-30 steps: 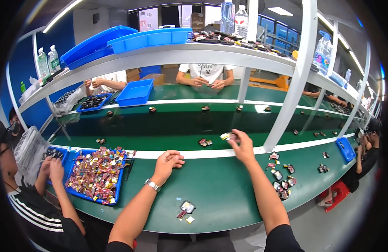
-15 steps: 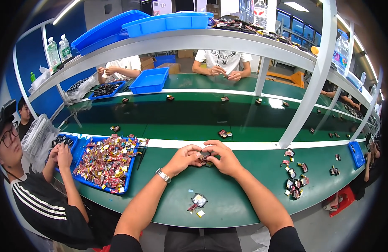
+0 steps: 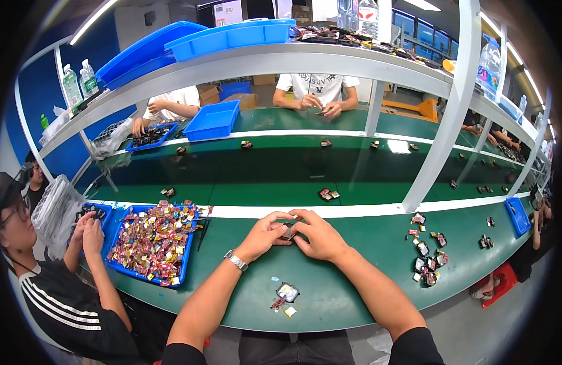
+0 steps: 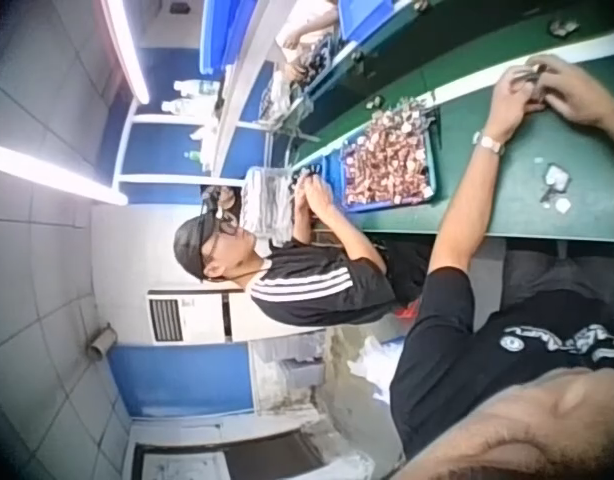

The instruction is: Assembling small electronic or plastic components on a conveyor belt in a factory setting.

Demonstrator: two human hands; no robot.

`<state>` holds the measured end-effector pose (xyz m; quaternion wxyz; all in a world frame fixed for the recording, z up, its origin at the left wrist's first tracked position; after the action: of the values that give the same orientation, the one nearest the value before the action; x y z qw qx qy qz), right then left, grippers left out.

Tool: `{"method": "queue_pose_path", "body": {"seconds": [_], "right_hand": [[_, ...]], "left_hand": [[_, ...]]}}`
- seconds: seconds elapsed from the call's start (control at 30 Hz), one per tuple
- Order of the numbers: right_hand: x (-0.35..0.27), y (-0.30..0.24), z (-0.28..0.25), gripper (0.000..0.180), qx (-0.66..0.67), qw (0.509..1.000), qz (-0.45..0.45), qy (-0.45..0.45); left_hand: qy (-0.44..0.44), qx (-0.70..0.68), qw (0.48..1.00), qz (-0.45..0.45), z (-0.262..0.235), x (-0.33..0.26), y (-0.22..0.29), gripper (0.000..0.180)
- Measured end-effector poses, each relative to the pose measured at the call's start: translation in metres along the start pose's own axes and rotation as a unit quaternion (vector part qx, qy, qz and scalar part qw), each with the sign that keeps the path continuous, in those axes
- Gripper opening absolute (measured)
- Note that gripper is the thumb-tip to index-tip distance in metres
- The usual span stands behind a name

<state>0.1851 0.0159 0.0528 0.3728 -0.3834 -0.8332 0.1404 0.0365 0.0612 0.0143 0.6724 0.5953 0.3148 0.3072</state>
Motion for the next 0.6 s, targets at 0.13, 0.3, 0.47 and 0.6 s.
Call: {"method": "queue_pose_path", "body": {"seconds": [0.13, 0.3, 0.47, 0.6], "right_hand": [[0.001, -0.001, 0.001, 0.012, -0.009, 1.0, -0.014, -0.01], [0.001, 0.005, 0.003, 0.01, 0.035, 0.999, 0.021, 0.025], [0.001, 0.005, 0.002, 0.006, 0.064, 0.994, 0.046, 0.082], [0.001, 0.005, 0.003, 0.009, 0.061, 0.994, 0.047, 0.081]], "left_hand": [[0.017, 0.006, 1.0, 0.012, -0.001, 0.002, -0.003, 0.026], [-0.027, -0.063, 0.998, 0.014, -0.007, 0.003, -0.006, 0.032], [-0.082, -0.057, 0.994, 0.035, -0.005, 0.0, -0.004, 0.041], [-0.074, -0.064, 0.995, 0.031, -0.006, 0.001, -0.006, 0.039]]}}
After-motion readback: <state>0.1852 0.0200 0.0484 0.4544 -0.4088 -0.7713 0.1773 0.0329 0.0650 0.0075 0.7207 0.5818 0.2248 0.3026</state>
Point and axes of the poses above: each hand's wrist, its own x-axis towards the middle knuckle, its own z-axis out of the palm, y = z × x, the point moved 5 cm from there along x, towards the middle knuckle, and after that the axes turned 6 degrees about x, right-handed, at the moved point
